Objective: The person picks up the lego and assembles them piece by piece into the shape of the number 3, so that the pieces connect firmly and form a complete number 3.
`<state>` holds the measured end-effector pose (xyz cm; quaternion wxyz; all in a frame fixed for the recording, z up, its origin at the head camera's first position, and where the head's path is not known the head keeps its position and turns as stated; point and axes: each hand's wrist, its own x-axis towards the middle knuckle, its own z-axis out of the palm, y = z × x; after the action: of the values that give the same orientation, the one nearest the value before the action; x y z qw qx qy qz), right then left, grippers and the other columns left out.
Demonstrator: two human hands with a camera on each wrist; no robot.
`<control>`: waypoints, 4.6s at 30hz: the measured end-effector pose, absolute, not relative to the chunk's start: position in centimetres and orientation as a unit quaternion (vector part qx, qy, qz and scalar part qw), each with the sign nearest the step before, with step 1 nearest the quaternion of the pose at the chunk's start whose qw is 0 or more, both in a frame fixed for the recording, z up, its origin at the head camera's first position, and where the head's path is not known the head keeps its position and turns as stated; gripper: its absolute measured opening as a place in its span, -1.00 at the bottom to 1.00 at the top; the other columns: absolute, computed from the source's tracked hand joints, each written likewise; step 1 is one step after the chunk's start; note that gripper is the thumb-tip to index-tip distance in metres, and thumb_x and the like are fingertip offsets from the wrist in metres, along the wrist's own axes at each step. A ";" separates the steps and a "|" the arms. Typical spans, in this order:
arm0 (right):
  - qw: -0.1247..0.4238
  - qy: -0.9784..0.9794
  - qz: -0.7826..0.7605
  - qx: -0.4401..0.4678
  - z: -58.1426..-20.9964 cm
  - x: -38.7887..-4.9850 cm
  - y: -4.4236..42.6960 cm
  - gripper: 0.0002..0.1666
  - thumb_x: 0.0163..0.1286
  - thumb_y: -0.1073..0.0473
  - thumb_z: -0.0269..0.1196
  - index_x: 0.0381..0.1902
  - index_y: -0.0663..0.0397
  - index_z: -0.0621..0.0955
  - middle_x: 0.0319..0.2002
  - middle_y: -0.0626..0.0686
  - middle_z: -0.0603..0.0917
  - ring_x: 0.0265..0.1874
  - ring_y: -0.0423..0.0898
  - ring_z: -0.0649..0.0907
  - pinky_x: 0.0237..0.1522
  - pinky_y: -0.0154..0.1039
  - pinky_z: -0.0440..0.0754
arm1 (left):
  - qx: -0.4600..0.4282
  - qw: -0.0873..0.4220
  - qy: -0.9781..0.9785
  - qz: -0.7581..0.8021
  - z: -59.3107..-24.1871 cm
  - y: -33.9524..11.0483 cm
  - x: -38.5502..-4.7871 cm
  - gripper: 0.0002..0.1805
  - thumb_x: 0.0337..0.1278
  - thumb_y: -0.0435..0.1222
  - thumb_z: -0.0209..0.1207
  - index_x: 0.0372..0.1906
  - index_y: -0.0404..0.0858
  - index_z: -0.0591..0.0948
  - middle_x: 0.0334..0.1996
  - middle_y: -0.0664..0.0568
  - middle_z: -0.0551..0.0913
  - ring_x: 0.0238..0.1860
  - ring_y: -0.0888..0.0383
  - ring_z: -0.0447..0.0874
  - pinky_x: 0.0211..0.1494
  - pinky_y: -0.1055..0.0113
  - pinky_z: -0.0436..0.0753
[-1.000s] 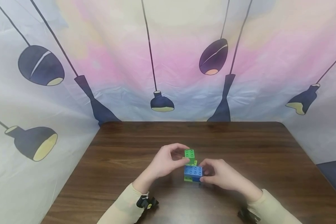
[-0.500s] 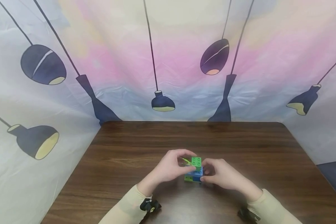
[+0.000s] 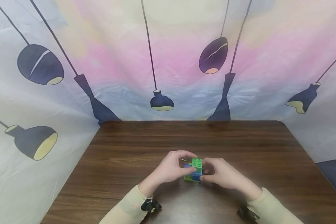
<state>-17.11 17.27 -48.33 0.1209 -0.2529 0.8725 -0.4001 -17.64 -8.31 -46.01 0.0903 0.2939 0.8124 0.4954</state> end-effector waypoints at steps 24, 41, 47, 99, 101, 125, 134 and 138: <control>0.111 0.876 -0.390 -0.260 -48.3 -17.2 17.3 -0.65 0.31 0.06 0.58 -0.01 -0.09 0.70 -0.16 -0.23 0.75 -0.21 -0.18 0.71 -0.22 -0.24 0.66 | 0.318 0.069 0.823 0.466 -46.0 -8.1 -17.6 -0.60 0.25 -0.26 0.51 0.17 -0.09 0.76 0.05 0.19 0.75 0.01 0.24 0.69 -0.11 0.32 0.73; 0.111 0.872 -0.394 -0.269 -48.1 -17.0 17.2 -0.66 0.31 0.06 0.57 -0.03 -0.08 0.70 -0.16 -0.23 0.75 -0.19 -0.17 0.74 -0.20 -0.23 0.68 | 0.311 0.067 0.807 0.498 -46.1 -7.8 -17.3 -0.59 0.26 -0.23 0.52 0.18 -0.11 0.76 0.08 0.20 0.74 0.09 0.24 0.67 -0.14 0.29 0.75; 0.110 0.874 -0.390 -0.268 -48.0 -17.0 17.3 -0.65 0.32 0.05 0.57 -0.01 -0.08 0.70 -0.19 -0.24 0.74 -0.21 -0.20 0.71 -0.22 -0.22 0.66 | 0.317 0.052 0.809 0.492 -46.0 -7.7 -17.3 -0.65 0.28 -0.22 0.50 0.13 -0.09 0.78 0.05 0.21 0.75 0.09 0.25 0.68 -0.18 0.28 0.74; 0.115 0.877 -0.388 -0.261 -48.5 -17.0 17.3 -0.70 0.33 0.06 0.56 -0.09 -0.09 0.67 -0.34 -0.23 0.68 -0.44 -0.25 0.61 -0.43 -0.25 0.60 | 0.361 0.010 0.826 0.432 -46.0 -7.2 -16.9 -0.71 0.35 -0.25 0.46 0.10 -0.17 0.76 0.05 0.15 0.74 0.09 0.33 0.68 0.24 0.22 0.66; 0.116 0.878 -0.385 -0.258 -48.5 -17.0 17.3 -0.70 0.33 0.06 0.55 -0.09 -0.10 0.67 -0.35 -0.23 0.68 -0.46 -0.25 0.60 -0.44 -0.25 0.59 | 0.362 0.007 0.825 0.433 -45.9 -7.2 -16.8 -0.71 0.34 -0.26 0.47 0.09 -0.17 0.76 0.04 0.15 0.74 0.08 0.33 0.68 0.23 0.22 0.66; 0.130 0.876 -0.387 -0.257 -48.2 -17.1 17.3 -0.73 0.37 0.06 0.53 -0.09 -0.13 0.67 -0.29 -0.26 0.72 -0.35 -0.26 0.67 -0.34 -0.23 0.64 | 0.325 0.050 0.815 0.477 -45.8 -7.5 -17.0 -0.72 0.29 -0.29 0.49 0.07 -0.15 0.79 -0.01 0.18 0.77 0.07 0.27 0.73 0.04 0.30 0.74; 0.125 0.868 -0.402 -0.264 -48.3 -17.0 17.4 -0.68 0.33 0.08 0.56 -0.06 -0.05 0.68 -0.27 -0.22 0.73 -0.32 -0.27 0.68 -0.34 -0.25 0.64 | 0.305 0.060 0.816 0.488 -45.6 -7.2 -16.8 -0.74 0.26 -0.36 0.49 0.03 -0.21 0.80 -0.04 0.15 0.77 0.04 0.27 0.73 0.06 0.35 0.73; 0.124 0.868 -0.402 -0.263 -48.5 -17.1 17.4 -0.70 0.33 0.08 0.56 -0.08 -0.08 0.67 -0.27 -0.22 0.73 -0.31 -0.27 0.70 -0.33 -0.25 0.66 | 0.307 0.057 0.819 0.482 -45.7 -7.1 -16.8 -0.74 0.27 -0.36 0.49 0.03 -0.21 0.80 -0.04 0.15 0.77 0.04 0.31 0.72 0.04 0.40 0.71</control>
<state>-17.06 17.41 -48.46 0.1240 -0.2633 0.8680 -0.4024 -16.81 -7.14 -45.69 0.0570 0.3070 0.8185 0.4822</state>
